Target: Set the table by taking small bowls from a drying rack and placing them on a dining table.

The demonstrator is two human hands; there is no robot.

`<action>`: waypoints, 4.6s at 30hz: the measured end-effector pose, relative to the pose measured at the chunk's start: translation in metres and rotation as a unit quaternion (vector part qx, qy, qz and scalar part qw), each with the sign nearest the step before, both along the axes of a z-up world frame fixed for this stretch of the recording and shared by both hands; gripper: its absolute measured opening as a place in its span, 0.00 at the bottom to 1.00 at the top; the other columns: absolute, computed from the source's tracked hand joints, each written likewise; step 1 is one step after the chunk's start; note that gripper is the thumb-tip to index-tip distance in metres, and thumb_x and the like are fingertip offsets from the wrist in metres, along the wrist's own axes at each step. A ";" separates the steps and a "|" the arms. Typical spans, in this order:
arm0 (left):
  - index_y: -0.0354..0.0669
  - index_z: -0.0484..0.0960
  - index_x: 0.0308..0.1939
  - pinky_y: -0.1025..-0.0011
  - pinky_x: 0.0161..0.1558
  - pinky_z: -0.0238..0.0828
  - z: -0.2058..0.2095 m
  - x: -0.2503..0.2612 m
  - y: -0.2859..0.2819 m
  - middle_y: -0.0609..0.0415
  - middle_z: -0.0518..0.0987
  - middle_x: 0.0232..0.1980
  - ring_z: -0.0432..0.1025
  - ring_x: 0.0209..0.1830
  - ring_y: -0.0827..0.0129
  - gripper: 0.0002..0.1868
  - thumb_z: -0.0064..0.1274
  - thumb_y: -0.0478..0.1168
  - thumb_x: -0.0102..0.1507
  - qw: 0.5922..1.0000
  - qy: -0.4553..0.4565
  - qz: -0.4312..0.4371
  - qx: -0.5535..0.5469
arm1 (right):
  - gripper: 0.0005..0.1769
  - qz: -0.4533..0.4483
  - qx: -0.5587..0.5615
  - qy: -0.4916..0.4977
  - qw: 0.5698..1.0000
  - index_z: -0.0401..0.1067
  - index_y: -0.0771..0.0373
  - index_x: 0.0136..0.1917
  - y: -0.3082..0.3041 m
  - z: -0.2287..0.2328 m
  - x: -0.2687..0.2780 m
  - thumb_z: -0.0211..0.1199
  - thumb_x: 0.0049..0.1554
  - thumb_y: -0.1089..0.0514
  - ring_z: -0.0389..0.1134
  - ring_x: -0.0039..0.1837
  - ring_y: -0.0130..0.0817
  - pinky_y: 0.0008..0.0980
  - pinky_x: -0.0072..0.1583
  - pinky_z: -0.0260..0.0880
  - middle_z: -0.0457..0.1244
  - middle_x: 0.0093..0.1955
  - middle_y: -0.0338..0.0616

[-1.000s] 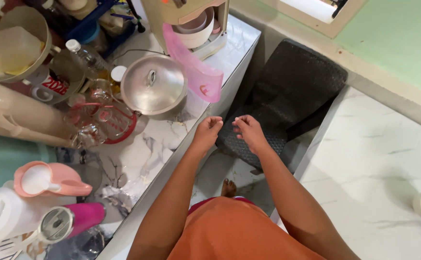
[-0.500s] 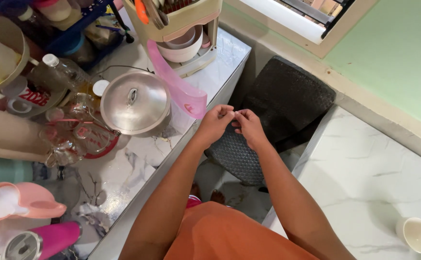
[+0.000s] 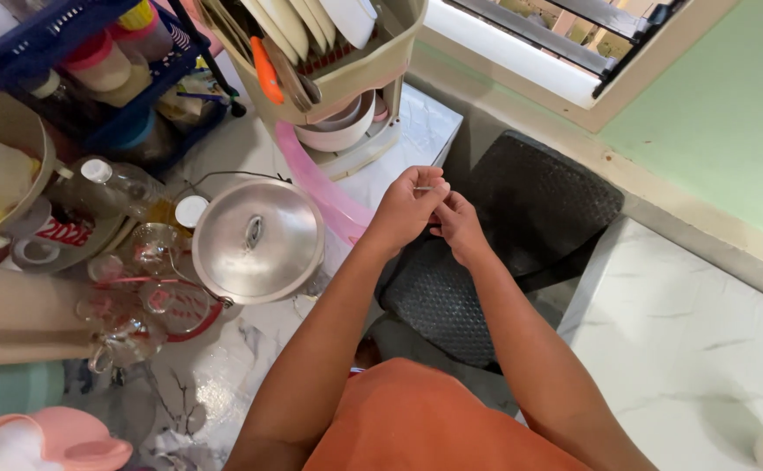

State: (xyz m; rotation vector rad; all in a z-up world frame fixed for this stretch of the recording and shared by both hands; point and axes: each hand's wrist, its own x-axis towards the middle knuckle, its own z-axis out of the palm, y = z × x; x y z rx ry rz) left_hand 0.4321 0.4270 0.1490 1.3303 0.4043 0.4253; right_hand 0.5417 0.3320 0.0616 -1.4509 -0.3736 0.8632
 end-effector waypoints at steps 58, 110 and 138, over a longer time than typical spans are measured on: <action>0.46 0.66 0.73 0.59 0.70 0.57 -0.040 0.055 0.185 0.48 0.68 0.74 0.60 0.74 0.57 0.31 0.46 0.52 0.67 0.882 0.342 0.322 0.030 | 0.52 0.196 -0.199 -0.239 0.930 0.49 0.41 0.81 0.280 0.060 0.079 0.55 0.51 0.22 0.47 0.81 0.37 0.43 0.79 0.43 0.49 0.82 0.32; 0.53 0.52 0.73 0.64 0.45 0.72 -0.024 0.060 0.123 0.48 0.70 0.65 0.73 0.53 0.63 0.41 0.41 0.26 0.56 0.911 0.067 0.330 -0.238 | 0.44 0.048 0.140 -0.324 0.934 0.51 0.61 0.80 0.126 0.012 0.053 0.64 0.56 0.52 0.60 0.56 0.36 0.35 0.58 0.62 0.62 0.66 0.46; 0.44 0.60 0.71 0.62 0.48 0.72 0.000 0.033 0.008 0.45 0.75 0.61 0.74 0.55 0.60 0.35 0.52 0.52 0.64 0.945 0.111 0.153 -0.266 | 0.39 -0.142 0.272 0.211 0.928 0.66 0.65 0.70 0.029 0.018 0.006 0.34 0.68 0.33 0.66 0.69 0.46 0.44 0.68 0.67 0.65 0.68 0.49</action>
